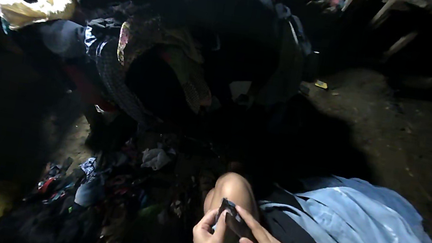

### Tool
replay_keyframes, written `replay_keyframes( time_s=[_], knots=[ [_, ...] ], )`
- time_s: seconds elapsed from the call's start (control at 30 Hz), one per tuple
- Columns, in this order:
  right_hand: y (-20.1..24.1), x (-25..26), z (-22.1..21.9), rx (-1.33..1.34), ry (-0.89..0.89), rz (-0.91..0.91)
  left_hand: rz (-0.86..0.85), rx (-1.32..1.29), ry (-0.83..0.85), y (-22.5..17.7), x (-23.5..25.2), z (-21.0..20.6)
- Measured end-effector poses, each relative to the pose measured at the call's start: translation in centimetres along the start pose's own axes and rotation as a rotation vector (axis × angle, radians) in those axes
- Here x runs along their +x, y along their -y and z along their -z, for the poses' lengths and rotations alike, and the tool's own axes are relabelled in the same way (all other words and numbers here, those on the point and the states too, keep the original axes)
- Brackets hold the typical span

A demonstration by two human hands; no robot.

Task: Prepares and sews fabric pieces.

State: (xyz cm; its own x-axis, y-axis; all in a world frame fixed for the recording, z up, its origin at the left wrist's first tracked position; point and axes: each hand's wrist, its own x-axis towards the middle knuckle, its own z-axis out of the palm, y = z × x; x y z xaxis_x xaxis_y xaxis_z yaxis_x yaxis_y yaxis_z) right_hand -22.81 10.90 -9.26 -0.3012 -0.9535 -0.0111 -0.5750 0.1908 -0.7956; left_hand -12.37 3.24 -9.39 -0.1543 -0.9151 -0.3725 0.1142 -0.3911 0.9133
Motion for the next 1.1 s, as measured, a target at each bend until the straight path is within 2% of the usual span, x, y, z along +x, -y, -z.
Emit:
replay_keyframes(
  time_s=[0.1, 0.27, 0.43, 0.57, 0.73, 0.83, 0.93, 1.1],
  knots=[
    [-0.1, 0.0, -1.0, -0.103, -0.079, 0.005, -0.006, -0.004, 0.01, 0.0, -0.3, -0.3],
    [0.0, 1.1, -1.8, -0.132, -0.181, 0.021, 0.0, 0.002, -0.003, -0.2, -0.5, -0.6],
    [-0.1, 0.7, -1.5, -0.074, -0.125, -0.01, 0.031, -0.012, -0.019, -0.5, -0.6, -0.7],
    [0.3, 1.7, -1.8, -0.061, -0.175, 0.038, -0.002, -0.021, -0.016, -0.2, -0.7, -0.8],
    [-0.3, 1.0, -1.6, -0.05, -0.133, 0.028, -0.033, -0.034, -0.047, 0.2, -0.4, -0.8],
    [0.2, 1.2, -1.4, -0.019, -0.143, -0.017, -0.02, -0.017, -0.021, 0.2, -0.8, -1.0],
    [0.3, 1.9, -2.1, -0.035, -0.187, 0.012, -0.004, -0.025, -0.034, 0.0, -0.8, -0.9],
    [-0.5, 0.7, -1.9, -0.066, -0.154, 0.028, 0.024, -0.065, -0.044, -0.1, -0.7, -0.7]
  ],
)
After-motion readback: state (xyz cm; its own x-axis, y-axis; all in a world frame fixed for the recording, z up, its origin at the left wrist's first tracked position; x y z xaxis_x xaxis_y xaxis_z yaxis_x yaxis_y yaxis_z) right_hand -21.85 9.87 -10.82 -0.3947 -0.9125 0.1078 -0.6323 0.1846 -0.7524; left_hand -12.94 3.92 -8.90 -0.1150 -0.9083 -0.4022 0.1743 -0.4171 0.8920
